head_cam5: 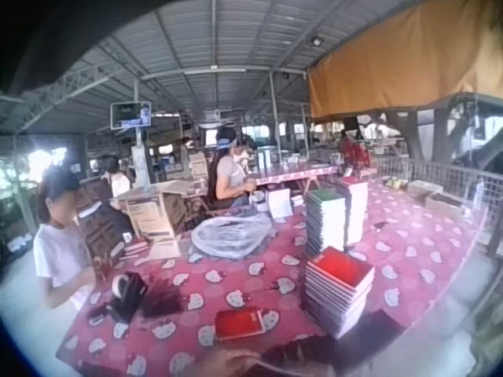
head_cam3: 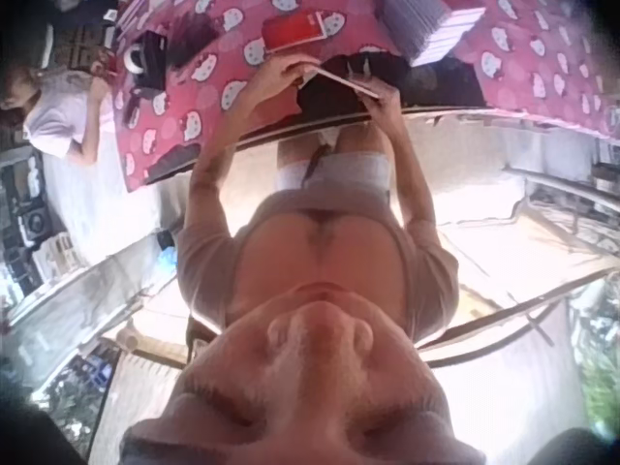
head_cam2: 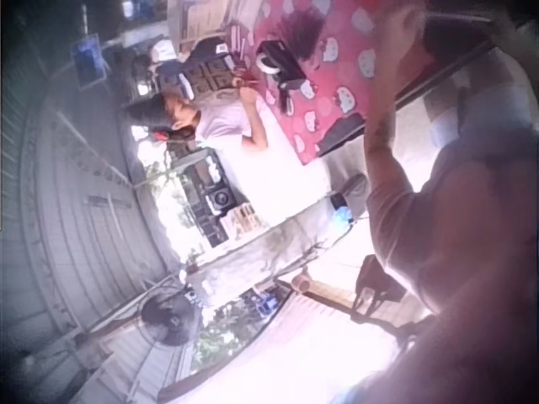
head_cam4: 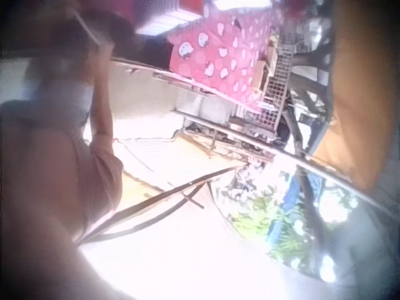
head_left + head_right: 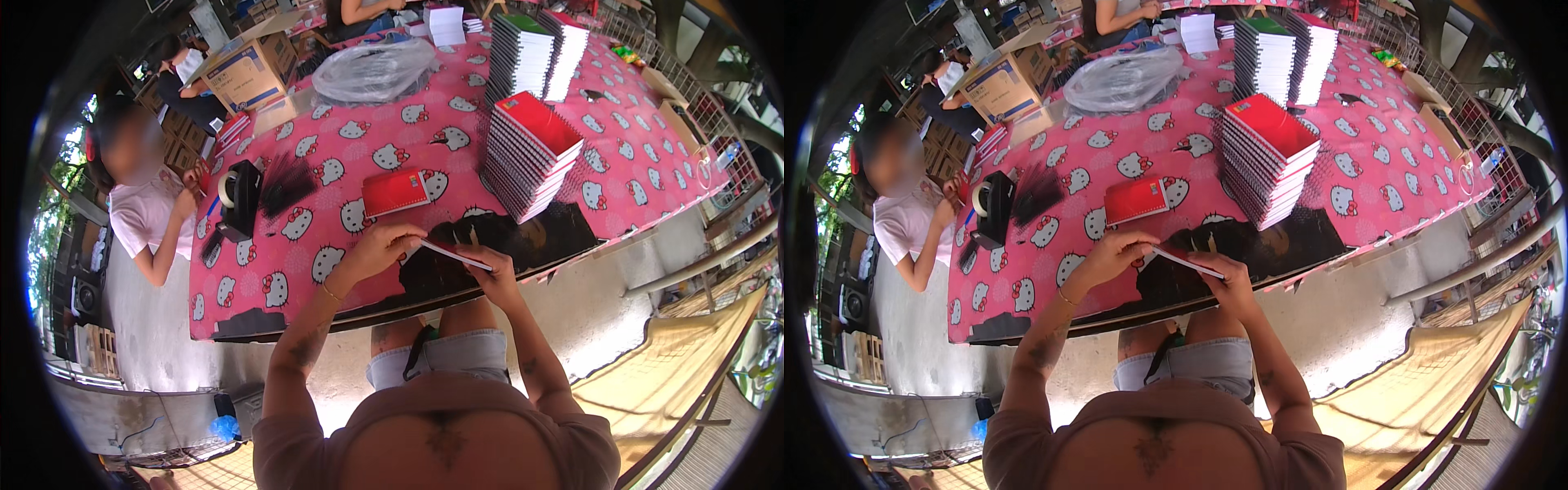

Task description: The person organizes and stacks notebooks by hand on a table, aligning each one and placing them onto a growing pile.

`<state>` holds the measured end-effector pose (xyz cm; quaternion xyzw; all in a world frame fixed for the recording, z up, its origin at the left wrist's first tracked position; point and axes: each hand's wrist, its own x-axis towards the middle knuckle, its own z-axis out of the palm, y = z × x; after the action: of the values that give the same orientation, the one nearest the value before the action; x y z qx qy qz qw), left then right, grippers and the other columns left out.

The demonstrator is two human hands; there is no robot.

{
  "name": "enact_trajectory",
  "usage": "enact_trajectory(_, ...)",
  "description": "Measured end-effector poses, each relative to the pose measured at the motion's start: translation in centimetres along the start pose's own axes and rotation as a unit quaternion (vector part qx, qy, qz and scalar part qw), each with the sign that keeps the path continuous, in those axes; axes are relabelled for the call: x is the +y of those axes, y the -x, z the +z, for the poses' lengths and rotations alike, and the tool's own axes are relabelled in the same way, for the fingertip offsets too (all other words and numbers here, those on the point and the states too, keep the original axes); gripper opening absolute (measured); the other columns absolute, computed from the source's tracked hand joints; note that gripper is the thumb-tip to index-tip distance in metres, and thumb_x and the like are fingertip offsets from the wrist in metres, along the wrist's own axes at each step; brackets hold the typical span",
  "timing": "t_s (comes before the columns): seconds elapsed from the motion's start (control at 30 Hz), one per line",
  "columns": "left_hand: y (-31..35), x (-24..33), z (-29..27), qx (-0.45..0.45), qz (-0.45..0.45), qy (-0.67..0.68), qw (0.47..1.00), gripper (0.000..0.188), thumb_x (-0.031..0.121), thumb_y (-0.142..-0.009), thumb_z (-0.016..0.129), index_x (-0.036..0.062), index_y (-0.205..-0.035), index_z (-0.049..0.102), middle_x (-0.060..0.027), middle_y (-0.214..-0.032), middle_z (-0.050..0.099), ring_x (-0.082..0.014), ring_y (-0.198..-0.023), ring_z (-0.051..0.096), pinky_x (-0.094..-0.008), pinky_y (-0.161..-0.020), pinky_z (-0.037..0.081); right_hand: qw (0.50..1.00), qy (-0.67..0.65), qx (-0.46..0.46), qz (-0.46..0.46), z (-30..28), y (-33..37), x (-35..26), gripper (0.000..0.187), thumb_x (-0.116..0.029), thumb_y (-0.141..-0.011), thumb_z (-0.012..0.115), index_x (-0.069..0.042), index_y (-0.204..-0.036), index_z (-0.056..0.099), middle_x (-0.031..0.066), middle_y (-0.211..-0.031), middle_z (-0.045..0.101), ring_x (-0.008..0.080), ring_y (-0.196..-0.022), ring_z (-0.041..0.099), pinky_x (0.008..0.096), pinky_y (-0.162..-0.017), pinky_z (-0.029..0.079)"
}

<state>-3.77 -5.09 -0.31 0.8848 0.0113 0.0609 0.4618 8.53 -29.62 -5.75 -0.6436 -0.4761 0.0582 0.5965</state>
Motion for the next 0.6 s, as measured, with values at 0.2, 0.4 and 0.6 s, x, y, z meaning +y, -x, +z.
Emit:
enact_trajectory(0.2, 0.71, -0.34, 0.27, -0.017, -0.029, 0.063, 0.997, 0.025, 0.013, -0.099, 0.063, 0.0040, -0.121, 0.067, -0.0024, -0.098, 0.068, -0.0075, -0.085, 0.061, -0.0256, -0.073, 0.052, 0.992, 0.093, 0.008, -0.090, 0.31, 0.75, 0.52, 0.050, 0.012, -0.068, 0.066, -0.009, -0.113, 0.071, 0.0089, -0.118, 0.070, 0.0316, -0.117, 0.064, 0.0405, -0.096, 0.050)
enact_trajectory(0.4, 0.79, -0.74, 0.35, -0.012, -0.041, 0.100, 0.994, 0.026, 0.014, -0.100, 0.062, 0.0036, -0.124, 0.066, -0.0025, -0.105, 0.068, -0.0082, -0.088, 0.062, -0.0256, -0.077, 0.053, 0.984, 0.138, 0.010, -0.108, 0.40, 0.73, 0.59, 0.048, 0.008, -0.068, 0.066, -0.011, -0.112, 0.072, 0.0064, -0.119, 0.069, 0.0300, -0.117, 0.063, 0.0418, -0.096, 0.049)
enact_trajectory(0.6, 0.57, -0.66, 0.30, -0.008, -0.038, 0.058, 0.998, 0.026, 0.011, -0.099, 0.063, 0.0018, -0.122, 0.066, -0.0025, -0.102, 0.069, -0.0081, -0.086, 0.063, -0.0246, -0.076, 0.053, 0.975, 0.176, 0.018, -0.135, 0.48, 0.54, 0.23, 0.046, 0.006, -0.067, 0.065, -0.011, -0.110, 0.072, 0.0057, -0.119, 0.069, 0.0299, -0.117, 0.063, 0.0430, -0.096, 0.049)
